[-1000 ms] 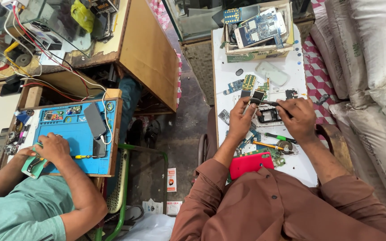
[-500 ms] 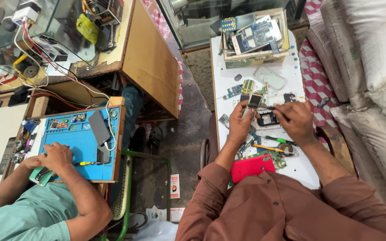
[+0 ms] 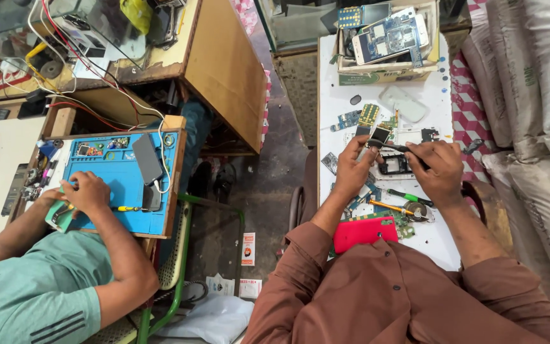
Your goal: The person disassembles a small electronic device, likely a mobile phone, using pliers and a screwdriver. They remove the casing, separate the internal components including the circuit board, and manipulate connectors and screws while working at a cluttered bench.
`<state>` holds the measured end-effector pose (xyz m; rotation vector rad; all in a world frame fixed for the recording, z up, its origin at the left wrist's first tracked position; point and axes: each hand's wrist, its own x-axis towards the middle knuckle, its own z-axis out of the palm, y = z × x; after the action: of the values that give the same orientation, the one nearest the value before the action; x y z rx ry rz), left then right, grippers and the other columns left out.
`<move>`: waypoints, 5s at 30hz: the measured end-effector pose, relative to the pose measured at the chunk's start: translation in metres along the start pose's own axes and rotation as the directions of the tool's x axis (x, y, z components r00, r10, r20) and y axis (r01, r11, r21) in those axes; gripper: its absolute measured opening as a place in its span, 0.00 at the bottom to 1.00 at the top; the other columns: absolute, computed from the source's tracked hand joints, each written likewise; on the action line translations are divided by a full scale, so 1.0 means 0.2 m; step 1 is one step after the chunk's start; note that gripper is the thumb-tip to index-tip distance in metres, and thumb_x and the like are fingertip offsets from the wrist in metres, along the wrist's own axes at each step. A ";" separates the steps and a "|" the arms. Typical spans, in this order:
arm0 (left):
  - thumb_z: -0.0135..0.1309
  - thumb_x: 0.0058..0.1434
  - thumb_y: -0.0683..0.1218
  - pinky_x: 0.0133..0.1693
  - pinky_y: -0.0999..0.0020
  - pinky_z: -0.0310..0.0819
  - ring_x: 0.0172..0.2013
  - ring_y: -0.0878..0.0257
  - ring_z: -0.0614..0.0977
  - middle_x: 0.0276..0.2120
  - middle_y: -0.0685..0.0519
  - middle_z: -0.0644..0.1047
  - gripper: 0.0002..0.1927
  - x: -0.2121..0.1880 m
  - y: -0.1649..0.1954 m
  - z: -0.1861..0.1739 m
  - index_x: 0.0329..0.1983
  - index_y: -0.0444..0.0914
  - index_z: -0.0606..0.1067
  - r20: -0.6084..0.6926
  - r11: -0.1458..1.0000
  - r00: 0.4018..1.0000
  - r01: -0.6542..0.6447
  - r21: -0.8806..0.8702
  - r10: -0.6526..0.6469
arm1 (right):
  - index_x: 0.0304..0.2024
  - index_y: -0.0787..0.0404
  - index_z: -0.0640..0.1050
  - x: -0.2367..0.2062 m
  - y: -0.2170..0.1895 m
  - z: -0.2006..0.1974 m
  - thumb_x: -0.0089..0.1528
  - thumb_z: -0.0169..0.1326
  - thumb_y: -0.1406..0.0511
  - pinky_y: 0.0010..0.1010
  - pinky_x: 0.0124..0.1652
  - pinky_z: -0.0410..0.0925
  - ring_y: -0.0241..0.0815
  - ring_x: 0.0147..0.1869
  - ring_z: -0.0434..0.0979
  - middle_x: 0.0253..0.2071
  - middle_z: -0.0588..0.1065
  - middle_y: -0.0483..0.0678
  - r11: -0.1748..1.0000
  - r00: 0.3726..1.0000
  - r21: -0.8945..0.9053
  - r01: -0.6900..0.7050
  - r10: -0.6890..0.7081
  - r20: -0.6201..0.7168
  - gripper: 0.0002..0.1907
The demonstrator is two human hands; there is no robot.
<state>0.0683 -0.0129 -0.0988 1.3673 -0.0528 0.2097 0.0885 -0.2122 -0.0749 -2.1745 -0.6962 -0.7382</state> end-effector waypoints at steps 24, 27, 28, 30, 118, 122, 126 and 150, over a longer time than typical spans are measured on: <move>0.47 0.71 0.35 0.45 0.73 0.76 0.38 0.67 0.80 0.50 0.44 0.80 0.22 0.01 0.04 0.02 0.66 0.33 0.58 -0.008 0.977 1.000 0.005 -0.211 -0.007 | 0.49 0.57 0.83 0.03 -0.05 -0.02 0.63 0.66 0.68 0.35 0.52 0.64 0.43 0.47 0.78 0.41 0.79 0.46 0.999 0.999 0.000 -0.036 0.036 -0.039 0.12; 0.46 0.70 0.35 0.44 0.73 0.76 0.37 0.68 0.79 0.51 0.45 0.80 0.24 0.00 0.04 0.01 0.69 0.33 0.58 0.002 0.977 1.000 0.007 -0.212 -0.007 | 0.49 0.58 0.83 0.03 -0.06 -0.02 0.62 0.66 0.68 0.35 0.51 0.64 0.43 0.47 0.78 0.42 0.79 0.46 1.000 0.999 0.004 -0.023 0.023 -0.037 0.12; 0.45 0.71 0.35 0.44 0.73 0.76 0.37 0.68 0.79 0.52 0.45 0.80 0.24 0.00 0.05 0.01 0.69 0.33 0.58 0.008 0.974 1.000 0.004 -0.225 -0.003 | 0.49 0.58 0.83 0.04 -0.06 -0.02 0.62 0.66 0.68 0.35 0.50 0.64 0.43 0.46 0.78 0.42 0.79 0.46 1.000 0.999 0.006 -0.014 0.014 -0.039 0.13; 0.46 0.71 0.35 0.42 0.73 0.75 0.37 0.67 0.79 0.52 0.45 0.80 0.22 0.00 0.04 0.01 0.68 0.32 0.61 0.016 0.986 1.000 0.013 -0.166 -0.010 | 0.48 0.59 0.83 0.05 -0.06 -0.02 0.61 0.66 0.69 0.36 0.49 0.63 0.43 0.44 0.77 0.39 0.78 0.46 1.000 1.000 -0.005 -0.003 0.003 -0.025 0.12; 0.56 0.69 0.49 0.51 0.70 0.81 0.48 0.61 0.85 0.49 0.56 0.82 0.17 0.00 0.02 0.09 0.61 0.48 0.76 0.240 0.852 0.933 -0.346 0.393 0.269 | 0.67 0.62 0.78 -0.17 0.26 0.01 0.76 0.62 0.64 0.33 0.37 0.65 0.47 0.38 0.71 0.48 0.75 0.59 0.981 0.982 0.081 0.175 -0.180 0.055 0.18; 0.56 0.69 0.49 0.51 0.70 0.81 0.48 0.60 0.86 0.50 0.54 0.81 0.18 0.00 0.00 0.09 0.61 0.45 0.76 0.222 0.837 0.933 -0.354 0.417 0.284 | 0.67 0.64 0.79 -0.14 0.21 0.01 0.75 0.64 0.62 0.35 0.37 0.69 0.49 0.38 0.76 0.48 0.78 0.61 0.989 0.991 0.096 0.113 -0.119 0.055 0.20; 0.57 0.68 0.48 0.49 0.69 0.81 0.45 0.60 0.86 0.46 0.52 0.82 0.16 0.00 -0.02 0.08 0.59 0.42 0.77 0.220 0.854 0.937 -0.339 0.395 0.270 | 0.66 0.62 0.77 -0.11 0.16 0.01 0.77 0.63 0.63 0.37 0.43 0.72 0.55 0.44 0.79 0.48 0.78 0.60 0.981 0.984 0.075 0.178 -0.179 0.018 0.18; 0.59 0.65 0.41 0.53 0.63 0.78 0.48 0.53 0.84 0.48 0.46 0.81 0.13 -0.04 -0.01 0.02 0.52 0.37 0.78 0.298 0.876 0.927 -0.329 0.353 0.228 | 0.50 0.68 0.80 -0.04 0.04 -0.01 0.64 0.67 0.73 0.40 0.45 0.72 0.56 0.44 0.81 0.41 0.78 0.58 0.973 1.000 0.229 0.002 0.000 -0.008 0.13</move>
<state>0.0607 -0.0187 -0.1003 1.7887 -0.4437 0.3044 0.0867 -0.2205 -0.0824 -1.9602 -0.7406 -0.6329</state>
